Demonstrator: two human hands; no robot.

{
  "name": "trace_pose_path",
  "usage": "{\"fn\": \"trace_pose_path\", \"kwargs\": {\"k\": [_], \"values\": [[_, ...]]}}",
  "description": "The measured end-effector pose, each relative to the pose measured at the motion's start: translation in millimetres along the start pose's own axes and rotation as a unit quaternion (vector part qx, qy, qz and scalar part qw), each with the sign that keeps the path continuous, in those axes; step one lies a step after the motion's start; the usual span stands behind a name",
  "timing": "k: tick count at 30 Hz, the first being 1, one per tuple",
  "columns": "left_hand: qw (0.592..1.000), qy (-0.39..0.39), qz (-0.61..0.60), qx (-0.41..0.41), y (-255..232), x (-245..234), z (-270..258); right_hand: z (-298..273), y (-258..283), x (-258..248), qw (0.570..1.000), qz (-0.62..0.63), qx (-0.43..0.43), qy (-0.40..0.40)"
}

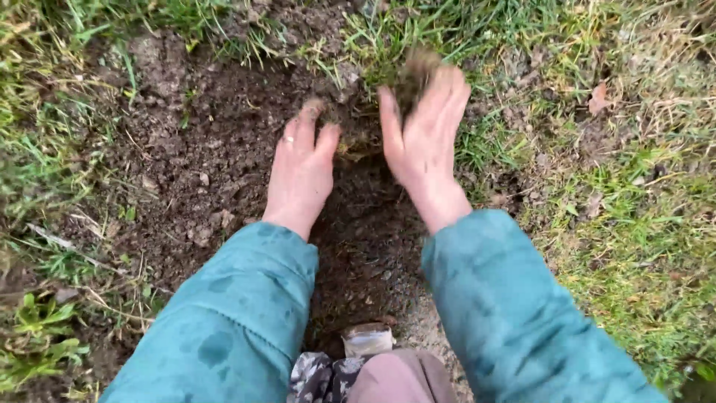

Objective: Pulling weeds and grass from a patch of soil by hand in a garden.

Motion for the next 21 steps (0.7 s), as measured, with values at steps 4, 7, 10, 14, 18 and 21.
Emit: {"fn": "trace_pose_path", "kwargs": {"k": [4,7,10,14,18,21], "values": [[0.994,-0.002,-0.104,-0.038,2.1,-0.6,-0.3,20.8,4.2,47.7,0.99,-0.096,0.004,0.1],[0.947,-0.073,-0.26,-0.174,12.0,-12.5,2.8,19.6,-7.3,72.2,0.985,-0.099,0.066,0.128],[0.783,-0.055,-0.406,-0.468,21.5,-1.2,-14.6,20.3,-16.1,73.5,0.993,-0.085,0.025,0.077],[0.706,-0.13,-0.478,-0.507,-4.8,-28.7,-27.8,20.4,-27.0,71.7,0.991,-0.029,0.043,0.123],[0.756,-0.034,-0.389,-0.526,-23.4,-50.0,-64.8,12.8,-25.9,64.9,0.992,-0.003,0.041,0.118],[0.905,0.093,-0.209,-0.358,-28.7,-52.7,-50.0,12.2,-25.5,63.7,0.983,-0.017,0.071,0.169]]}}
Point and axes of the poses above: each hand's wrist, its own z-axis towards the middle knuckle, its own x-axis out of the palm, y = z × x, the point moved 6 cm from there along z, towards the middle knuckle, and after that the axes turned 5 degrees about -z, right-handed, at the moved point
